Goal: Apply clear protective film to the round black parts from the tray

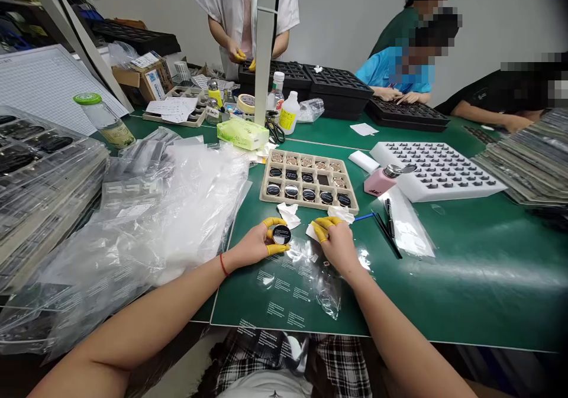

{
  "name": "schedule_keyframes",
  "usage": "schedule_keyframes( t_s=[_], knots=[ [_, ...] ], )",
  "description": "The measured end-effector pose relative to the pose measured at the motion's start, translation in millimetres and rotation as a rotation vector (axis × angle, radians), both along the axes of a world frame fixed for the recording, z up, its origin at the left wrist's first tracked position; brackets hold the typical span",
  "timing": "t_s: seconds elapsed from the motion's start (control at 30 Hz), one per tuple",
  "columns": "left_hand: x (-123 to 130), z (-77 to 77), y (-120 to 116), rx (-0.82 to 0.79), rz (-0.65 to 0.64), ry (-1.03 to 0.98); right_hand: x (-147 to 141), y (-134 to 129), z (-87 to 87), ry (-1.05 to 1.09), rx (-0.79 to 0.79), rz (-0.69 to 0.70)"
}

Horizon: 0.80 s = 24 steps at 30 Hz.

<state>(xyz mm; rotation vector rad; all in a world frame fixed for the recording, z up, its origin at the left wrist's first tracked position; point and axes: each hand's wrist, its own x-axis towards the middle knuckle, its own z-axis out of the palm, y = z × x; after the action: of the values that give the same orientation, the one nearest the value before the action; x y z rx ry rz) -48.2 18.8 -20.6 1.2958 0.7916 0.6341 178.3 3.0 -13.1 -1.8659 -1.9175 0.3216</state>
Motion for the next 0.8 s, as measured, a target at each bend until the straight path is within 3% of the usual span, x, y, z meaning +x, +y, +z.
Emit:
schedule_keyframes(
  t_s=[0.13,0.2,0.27,0.33,0.4,0.47,0.67,0.8],
  knots=[
    [1.5,1.2,-2.1,0.044,0.002,-0.015,-39.2,-1.4,3.7,0.361,-0.080,0.224],
    [1.5,1.2,-1.5,0.041,0.016,-0.017,-48.6,11.8,8.1,0.495,-0.163,0.290],
    [0.8,1.2,0.0,0.043,0.035,0.007,-41.1,38.6,15.1,0.543,-0.168,0.259],
    [-0.1,1.6,1.6,0.052,0.051,0.041,-18.6,74.5,23.8,0.451,-0.090,0.105],
    [-0.7,2.6,2.4,0.043,0.046,0.061,9.6,110.9,30.2,0.167,0.023,-0.147],
    [-0.7,3.7,2.7,0.015,0.035,0.059,33.4,140.7,30.8,0.060,0.037,-0.252],
    [-0.3,2.8,4.4,-0.052,0.035,0.032,56.7,190.4,11.4,-0.178,-0.039,-0.279],
    [-1.8,2.0,5.9,-0.078,0.038,0.025,62.2,227.2,10.0,-0.286,-0.134,-0.255]
  ],
)
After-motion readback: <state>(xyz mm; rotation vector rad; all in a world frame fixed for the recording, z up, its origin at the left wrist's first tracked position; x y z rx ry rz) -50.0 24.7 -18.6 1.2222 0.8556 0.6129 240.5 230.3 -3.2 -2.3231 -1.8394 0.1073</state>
